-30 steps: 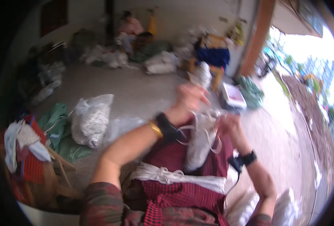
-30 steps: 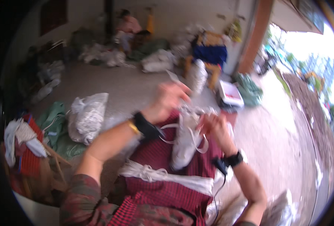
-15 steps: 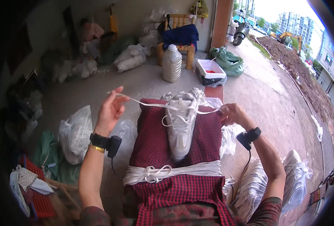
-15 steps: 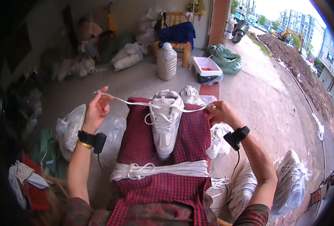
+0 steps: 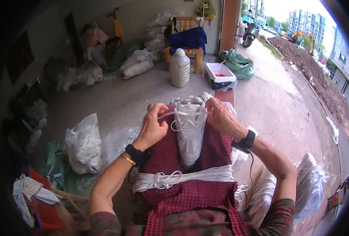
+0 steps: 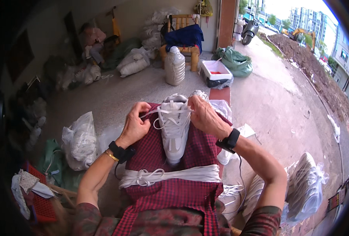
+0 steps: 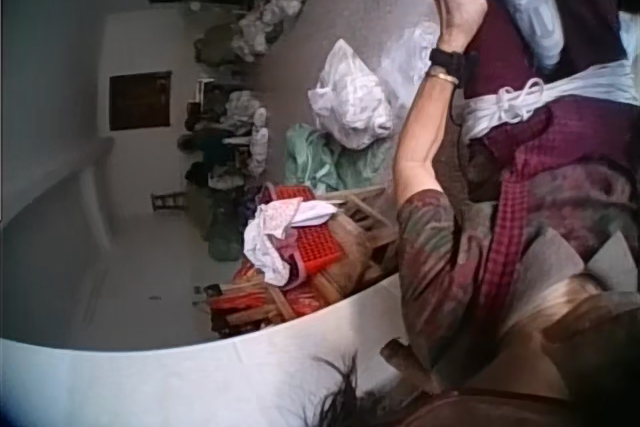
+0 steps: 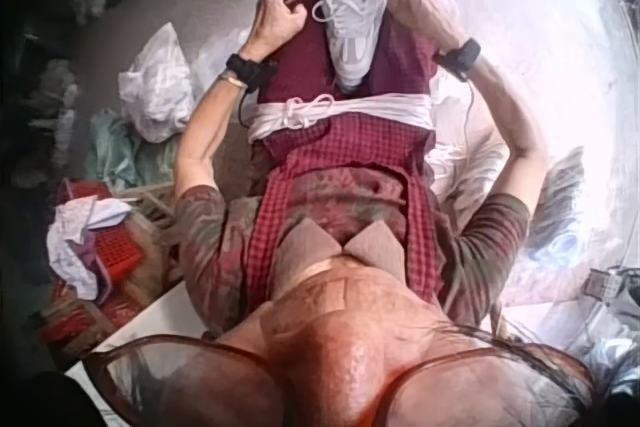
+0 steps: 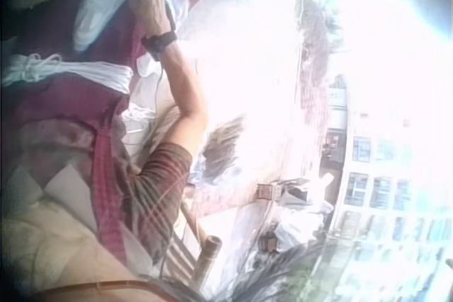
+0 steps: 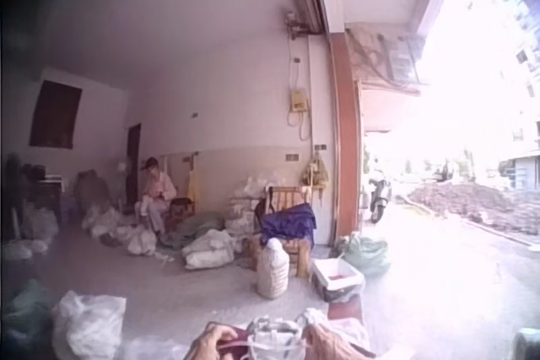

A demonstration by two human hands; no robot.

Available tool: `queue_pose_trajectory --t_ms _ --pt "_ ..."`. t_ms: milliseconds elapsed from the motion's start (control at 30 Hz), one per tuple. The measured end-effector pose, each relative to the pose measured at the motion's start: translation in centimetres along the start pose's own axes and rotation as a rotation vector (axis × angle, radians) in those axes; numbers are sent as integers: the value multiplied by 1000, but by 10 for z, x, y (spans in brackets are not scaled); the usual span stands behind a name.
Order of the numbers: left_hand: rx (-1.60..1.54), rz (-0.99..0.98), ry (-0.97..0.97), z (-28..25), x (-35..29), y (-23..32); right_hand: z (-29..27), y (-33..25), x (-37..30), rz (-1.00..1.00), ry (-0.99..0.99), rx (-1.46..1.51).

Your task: Lacing a white sneaker while it rests on the lap in a workshop environment.

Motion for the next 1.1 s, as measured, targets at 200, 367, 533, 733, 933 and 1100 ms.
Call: queue_pose_trajectory --t_ms 200,367,533,733,933,1100 --pt "213 424 55 -2 5 11 -16 -8 -8 -206 -55 -206" --pt "451 551 63 -15 -4 5 -25 -12 -3 -410 3 -409" --pt "464 400 77 -31 -20 -25 -43 15 -3 -336 -46 -519" --pt "526 317 155 -69 -33 -37 -65 9 -22 -292 -61 -478" --pt "618 312 242 -93 -33 -32 -72 -2 -17 -364 -119 -611" --pt "652 201 278 -103 -46 -64 -71 22 -15 -370 -93 -649"
Point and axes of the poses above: each hand's wrist, its own x-axis towards the middle knuckle, its own z-axis out of the palm, y = z × x, the point moved 3 cm from there along x, towards the middle knuckle, and after that the axes turned 7 degrees about -y, right-handed, at the moved point
